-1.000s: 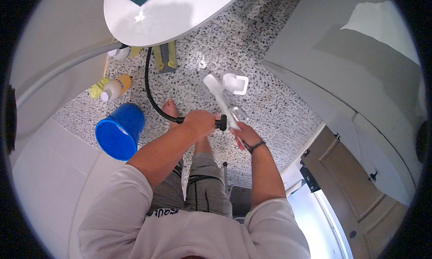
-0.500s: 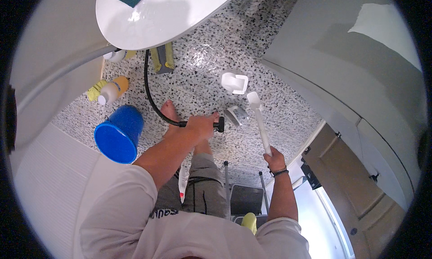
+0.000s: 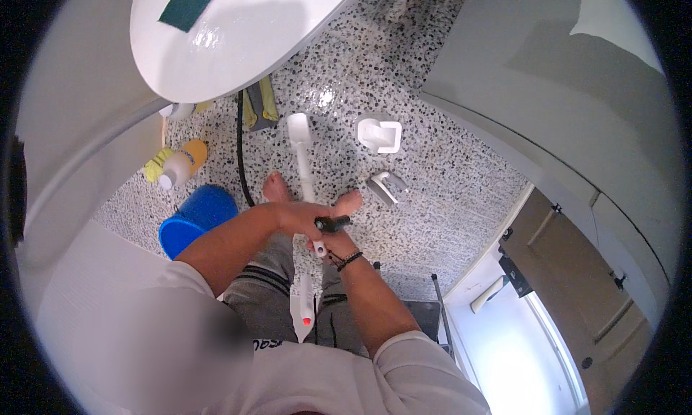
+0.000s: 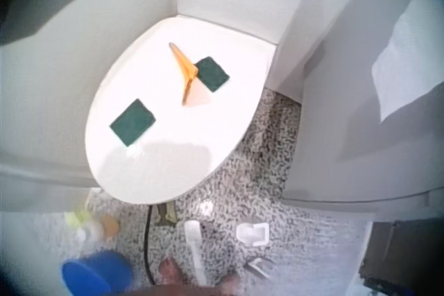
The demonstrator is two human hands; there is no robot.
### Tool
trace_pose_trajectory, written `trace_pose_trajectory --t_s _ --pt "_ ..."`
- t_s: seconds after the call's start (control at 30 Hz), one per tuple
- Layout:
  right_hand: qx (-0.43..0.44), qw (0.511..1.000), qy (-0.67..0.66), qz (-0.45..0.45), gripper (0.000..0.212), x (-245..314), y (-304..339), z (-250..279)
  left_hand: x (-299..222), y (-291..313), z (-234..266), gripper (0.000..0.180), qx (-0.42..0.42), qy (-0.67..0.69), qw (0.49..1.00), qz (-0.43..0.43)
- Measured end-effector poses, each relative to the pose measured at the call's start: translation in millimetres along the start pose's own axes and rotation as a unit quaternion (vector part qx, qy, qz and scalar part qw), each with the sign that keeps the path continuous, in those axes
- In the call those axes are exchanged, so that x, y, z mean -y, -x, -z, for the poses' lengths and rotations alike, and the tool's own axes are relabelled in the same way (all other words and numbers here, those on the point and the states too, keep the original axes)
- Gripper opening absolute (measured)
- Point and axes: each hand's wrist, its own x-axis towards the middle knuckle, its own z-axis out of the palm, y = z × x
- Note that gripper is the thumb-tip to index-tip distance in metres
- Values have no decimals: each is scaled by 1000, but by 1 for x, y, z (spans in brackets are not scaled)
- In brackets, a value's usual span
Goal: The person uses a long-handled duster to wipe the walls and door in a bathroom. They then use a yellow cloth to wipe a white plastic toilet brush holder and its handle, followed by rinsing both items with a handheld bidet sprayer.
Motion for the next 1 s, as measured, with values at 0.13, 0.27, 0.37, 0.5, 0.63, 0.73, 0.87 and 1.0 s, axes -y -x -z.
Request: trace_pose_trajectory --t_s 0.13,0.27,0.37,0.5,0.63,0.73,0.87,1.0 --pt "162 982 -96 -33 26 27 -18 9 -7 14 28 44 21 69 997 16" --pt "80 989 120 -38 23 69 -61 89 -6 25 25 39 -26 -35 999 22" --pt "-180 689 701 43 30 87 -98 128 7 20 15 33 -11 -82 996 -14" --pt "-299 440 847 -4 34 112 -131 152 27 18 4 34 -40 -119 989 -74" --pt "-263 396 879 -28 34 125 -157 166 27 23 4 34 -59 -135 983 -108" --pt "-265 444 855 39 33 117 -161 179 18 25 3 34 -31 -98 990 -96" --pt "-187 665 723 -11 44 145 -151 198 10 29 0 35 -17 -88 993 -74" --pt "-76 994 73 36 42 135 -115 209 14 38 -3 36 -18 -92 995 -46"
